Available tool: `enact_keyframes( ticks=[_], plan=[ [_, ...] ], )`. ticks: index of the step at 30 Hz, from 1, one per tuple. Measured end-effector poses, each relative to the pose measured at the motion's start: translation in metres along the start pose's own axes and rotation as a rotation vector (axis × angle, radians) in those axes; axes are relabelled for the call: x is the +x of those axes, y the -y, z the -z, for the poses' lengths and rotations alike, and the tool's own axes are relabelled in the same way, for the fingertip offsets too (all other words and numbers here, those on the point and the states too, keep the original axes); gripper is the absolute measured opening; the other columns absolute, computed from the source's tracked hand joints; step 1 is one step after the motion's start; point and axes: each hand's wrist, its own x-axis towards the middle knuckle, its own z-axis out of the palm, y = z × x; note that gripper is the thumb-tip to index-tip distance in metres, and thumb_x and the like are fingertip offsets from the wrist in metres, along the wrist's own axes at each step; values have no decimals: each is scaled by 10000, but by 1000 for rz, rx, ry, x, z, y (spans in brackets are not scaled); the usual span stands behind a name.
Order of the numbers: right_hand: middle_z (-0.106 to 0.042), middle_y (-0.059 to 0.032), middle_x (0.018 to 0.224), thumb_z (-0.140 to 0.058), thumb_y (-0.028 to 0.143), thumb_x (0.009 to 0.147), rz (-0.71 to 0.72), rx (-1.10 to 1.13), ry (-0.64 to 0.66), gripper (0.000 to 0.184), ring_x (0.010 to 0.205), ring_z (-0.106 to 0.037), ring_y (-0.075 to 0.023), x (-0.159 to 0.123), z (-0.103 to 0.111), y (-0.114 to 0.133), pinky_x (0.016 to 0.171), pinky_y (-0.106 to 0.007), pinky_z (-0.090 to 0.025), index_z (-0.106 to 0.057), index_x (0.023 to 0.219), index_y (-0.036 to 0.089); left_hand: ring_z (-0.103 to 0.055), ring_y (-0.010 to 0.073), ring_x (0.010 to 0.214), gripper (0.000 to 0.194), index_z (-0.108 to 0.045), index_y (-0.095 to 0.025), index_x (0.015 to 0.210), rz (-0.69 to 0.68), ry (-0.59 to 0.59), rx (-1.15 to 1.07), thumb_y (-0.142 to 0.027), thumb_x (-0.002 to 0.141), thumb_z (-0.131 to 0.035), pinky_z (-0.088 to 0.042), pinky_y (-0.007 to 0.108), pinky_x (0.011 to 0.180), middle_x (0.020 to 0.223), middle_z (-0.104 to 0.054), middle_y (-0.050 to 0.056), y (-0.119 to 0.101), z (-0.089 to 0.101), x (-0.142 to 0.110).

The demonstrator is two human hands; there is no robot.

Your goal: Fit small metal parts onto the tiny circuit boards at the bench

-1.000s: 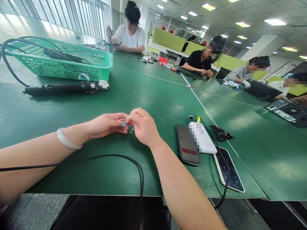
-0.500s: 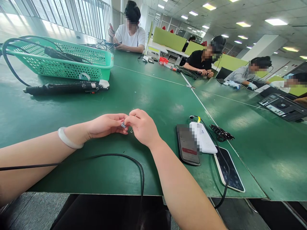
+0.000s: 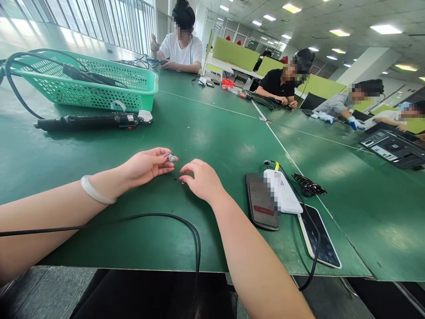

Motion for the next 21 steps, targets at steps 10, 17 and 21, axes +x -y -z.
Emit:
enact_keyframes(
  ticks=[10,17,21],
  plan=[
    [-612,-20,828,-576,184,834,44,-87,31,122,780,-535,-130,4,-9,10,713,-274,-411,-668,753,183,-646,121,744,174,-598,-111,988,-15,-12,57,-50,849,-513,-520,315,839,841,-656,65,0,0,1],
    [-632,-23,856,-621,225,809,45,-65,71,72,804,-550,-140,2,-13,14,717,-281,-422,-686,828,199,-666,129,793,174,-567,-106,969,-24,-39,76,-20,818,-554,-508,312,880,819,-649,54,0,-2,0],
    [-631,-22,804,-576,187,827,54,-92,67,124,768,-547,-139,4,-17,16,697,-283,-418,-677,755,191,-671,132,805,171,-556,-119,921,-29,-31,67,-19,788,-599,-502,315,881,814,-660,51,1,-1,1]
  ],
)
